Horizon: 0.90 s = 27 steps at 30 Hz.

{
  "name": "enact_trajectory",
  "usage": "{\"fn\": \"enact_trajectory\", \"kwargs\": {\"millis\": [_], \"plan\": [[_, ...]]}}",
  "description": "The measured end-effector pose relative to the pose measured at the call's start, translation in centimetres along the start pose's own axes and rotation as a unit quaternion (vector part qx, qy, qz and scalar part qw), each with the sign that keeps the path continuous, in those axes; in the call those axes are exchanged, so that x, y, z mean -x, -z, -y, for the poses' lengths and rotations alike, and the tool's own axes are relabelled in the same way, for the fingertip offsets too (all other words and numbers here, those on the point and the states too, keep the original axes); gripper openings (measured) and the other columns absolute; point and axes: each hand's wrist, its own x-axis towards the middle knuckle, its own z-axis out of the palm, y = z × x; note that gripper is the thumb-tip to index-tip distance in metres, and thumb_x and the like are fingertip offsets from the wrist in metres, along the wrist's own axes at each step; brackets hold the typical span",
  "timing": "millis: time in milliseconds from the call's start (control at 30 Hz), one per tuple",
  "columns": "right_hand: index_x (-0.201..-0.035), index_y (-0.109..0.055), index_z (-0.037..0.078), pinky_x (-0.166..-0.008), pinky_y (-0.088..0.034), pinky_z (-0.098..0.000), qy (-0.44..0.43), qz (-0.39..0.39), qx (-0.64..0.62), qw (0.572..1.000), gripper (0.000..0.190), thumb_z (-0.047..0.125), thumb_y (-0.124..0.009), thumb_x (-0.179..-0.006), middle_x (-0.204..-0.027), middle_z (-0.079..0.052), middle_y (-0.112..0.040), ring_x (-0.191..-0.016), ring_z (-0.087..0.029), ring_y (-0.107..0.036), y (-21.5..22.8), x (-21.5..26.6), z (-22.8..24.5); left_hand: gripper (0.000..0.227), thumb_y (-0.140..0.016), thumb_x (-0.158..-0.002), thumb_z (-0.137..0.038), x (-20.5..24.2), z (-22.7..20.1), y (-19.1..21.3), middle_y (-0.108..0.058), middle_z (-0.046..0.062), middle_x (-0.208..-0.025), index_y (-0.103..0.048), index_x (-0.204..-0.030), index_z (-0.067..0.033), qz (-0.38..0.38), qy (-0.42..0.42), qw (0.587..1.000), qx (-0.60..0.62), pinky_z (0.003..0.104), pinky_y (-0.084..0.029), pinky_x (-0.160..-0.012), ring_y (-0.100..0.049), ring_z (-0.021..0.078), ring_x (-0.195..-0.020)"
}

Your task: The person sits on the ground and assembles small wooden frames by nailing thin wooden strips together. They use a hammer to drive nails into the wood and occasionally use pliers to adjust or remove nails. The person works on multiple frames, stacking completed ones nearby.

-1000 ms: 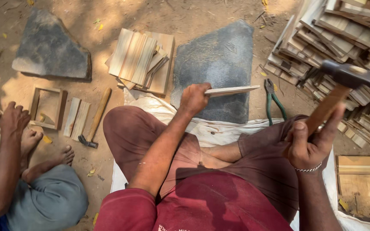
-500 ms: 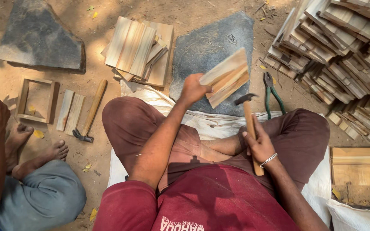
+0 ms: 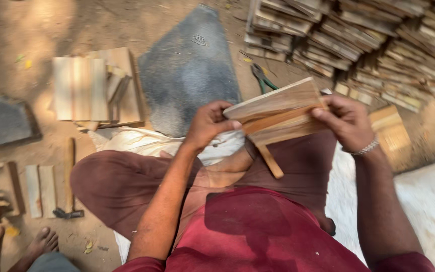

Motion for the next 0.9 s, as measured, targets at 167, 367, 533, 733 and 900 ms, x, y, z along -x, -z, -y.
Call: {"fn": "enact_trajectory", "kwargs": {"millis": [167, 367, 533, 733, 900], "plan": [[-0.114, -0.06, 0.0, -0.09, -0.055, -0.0223, 0.051, -0.244, 0.121, 0.961, 0.015, 0.01, -0.072, -0.112, -0.101, -0.002, -0.068, -0.094, -0.008, -0.065, 12.2, 10.5, -0.2, 0.028, -0.079, -0.091, -0.009, 0.0, -0.7, 4.3, -0.077, 0.012, -0.108, -0.068, -0.115, -0.0024, -0.149, -0.026, 0.986, -0.071, 0.027, -0.06, -0.087, -0.074, 0.0163, -0.098], [-0.114, -0.066, 0.0, -0.083, -0.056, -0.0297, 0.004, -0.369, 0.389, 0.844, 0.012, 0.01, -0.069, -0.11, -0.103, -0.01, -0.072, -0.09, -0.015, -0.068, 20.9, 12.6, -10.6, 0.022, -0.076, -0.097, -0.012, 1.7, -3.3, 6.4, -0.077, 0.011, -0.103, -0.067, -0.114, -0.0011, -0.231, -0.03, 0.968, -0.094, 0.026, -0.06, -0.084, -0.075, 0.0168, -0.094], [-0.113, -0.076, 0.008, -0.086, -0.059, -0.0377, -0.141, -0.348, 0.285, 0.882, 0.022, 0.025, -0.071, -0.1, -0.1, -0.01, -0.076, -0.091, -0.02, -0.073, 15.0, 9.4, -23.1, 0.02, -0.075, -0.098, -0.01, 3.7, -3.3, 6.5, -0.077, 0.011, -0.106, -0.068, -0.114, -0.0001, -0.237, -0.026, 0.963, -0.125, 0.026, -0.059, -0.087, -0.075, 0.0166, -0.097], [-0.13, -0.071, 0.0, -0.099, -0.048, -0.0482, -0.167, -0.305, 0.448, 0.824, 0.039, 0.022, -0.074, -0.098, -0.124, -0.028, -0.068, -0.114, -0.042, -0.063, 15.7, 8.8, -29.2, 0.02, -0.074, -0.1, -0.004, 7.9, -4.2, 9.9, -0.075, 0.012, -0.112, -0.067, -0.118, 0.0014, -0.247, -0.068, 0.932, -0.255, 0.027, -0.059, -0.093, -0.072, 0.0153, -0.102], [-0.139, -0.067, -0.001, -0.106, -0.047, -0.0502, -0.16, -0.293, 0.391, 0.858, 0.047, 0.027, -0.072, -0.101, -0.135, -0.03, -0.064, -0.123, -0.046, -0.061, 15.3, 6.2, -25.8, 0.025, -0.08, -0.094, -0.015, 13.0, -7.8, 11.8, -0.076, 0.017, -0.104, -0.073, -0.114, -0.001, -0.355, -0.043, 0.785, -0.506, 0.038, -0.056, -0.086, -0.072, 0.026, -0.096]]}}
